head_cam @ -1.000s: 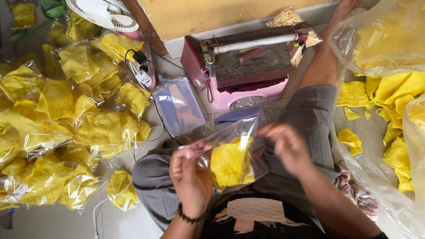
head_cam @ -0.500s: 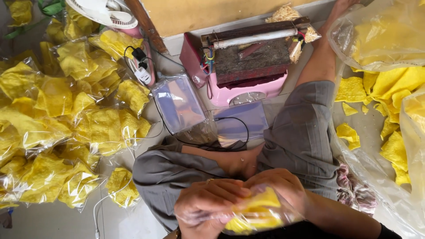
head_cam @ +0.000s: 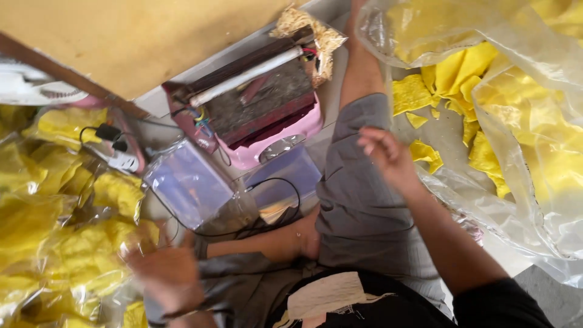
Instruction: Manually packaging individual yellow food items into small plastic bags while sitting on the floor.
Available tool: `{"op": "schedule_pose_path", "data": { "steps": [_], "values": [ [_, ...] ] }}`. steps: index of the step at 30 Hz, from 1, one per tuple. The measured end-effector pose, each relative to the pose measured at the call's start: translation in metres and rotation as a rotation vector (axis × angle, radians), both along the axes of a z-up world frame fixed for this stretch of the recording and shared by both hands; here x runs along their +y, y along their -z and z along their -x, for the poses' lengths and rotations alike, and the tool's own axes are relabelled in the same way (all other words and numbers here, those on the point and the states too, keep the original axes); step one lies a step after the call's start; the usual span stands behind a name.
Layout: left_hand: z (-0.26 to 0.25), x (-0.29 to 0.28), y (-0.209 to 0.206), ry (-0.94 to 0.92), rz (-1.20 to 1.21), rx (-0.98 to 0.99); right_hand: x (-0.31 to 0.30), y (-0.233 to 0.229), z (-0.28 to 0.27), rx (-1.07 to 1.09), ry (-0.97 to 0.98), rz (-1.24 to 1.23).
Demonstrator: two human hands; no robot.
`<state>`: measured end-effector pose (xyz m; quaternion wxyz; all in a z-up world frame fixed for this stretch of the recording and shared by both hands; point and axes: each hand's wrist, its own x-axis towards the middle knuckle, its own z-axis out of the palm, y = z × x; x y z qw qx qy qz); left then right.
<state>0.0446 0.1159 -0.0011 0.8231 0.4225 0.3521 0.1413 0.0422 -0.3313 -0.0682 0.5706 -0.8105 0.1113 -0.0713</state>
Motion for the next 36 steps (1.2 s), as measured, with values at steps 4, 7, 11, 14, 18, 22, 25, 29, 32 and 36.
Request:
{"op": "schedule_pose_path", "data": {
  "steps": [4, 7, 11, 14, 18, 22, 25, 29, 32, 36],
  "values": [
    [-0.017, -0.060, 0.111, 0.437, -0.033, 0.187, -0.118, 0.087, -0.059, 0.131, 0.414, 0.225],
    [-0.027, -0.094, 0.149, 0.844, -0.533, 0.350, -0.180, 0.108, -0.093, 0.111, 0.420, 0.600],
    [-0.041, -0.099, 0.239, 1.138, -1.105, 0.445, -0.206, 0.091, -0.127, 0.473, 0.509, 0.714],
    [-0.036, -0.092, 0.279, 1.144, -1.373, 0.424, -0.210, 0.084, -0.144, 0.582, 0.538, 0.824],
    [-0.029, -0.094, 0.273, 1.261, -1.551, 0.607, -0.219, 0.078, -0.150, 0.715, 0.547, 0.793],
    [-0.029, -0.093, 0.254, 1.318, -1.477, 0.617, -0.216, 0.073, -0.138, 0.621, 0.521, 0.811],
    [-0.022, -0.099, 0.246, 1.212, -1.515, 0.527, -0.205, 0.077, -0.110, 0.614, 0.287, 0.989],
    [-0.014, -0.099, 0.250, 1.156, -1.705, 0.398, -0.183, 0.116, -0.048, 0.366, -0.017, 1.295],
    [-0.023, -0.098, 0.256, 1.089, -1.819, 0.367, -0.172, 0.126, -0.013, 0.226, -0.068, 1.401],
    [-0.033, -0.088, 0.275, 1.063, -1.896, 0.306, -0.143, 0.083, 0.016, 0.456, -0.126, 1.267]
  ]
}}
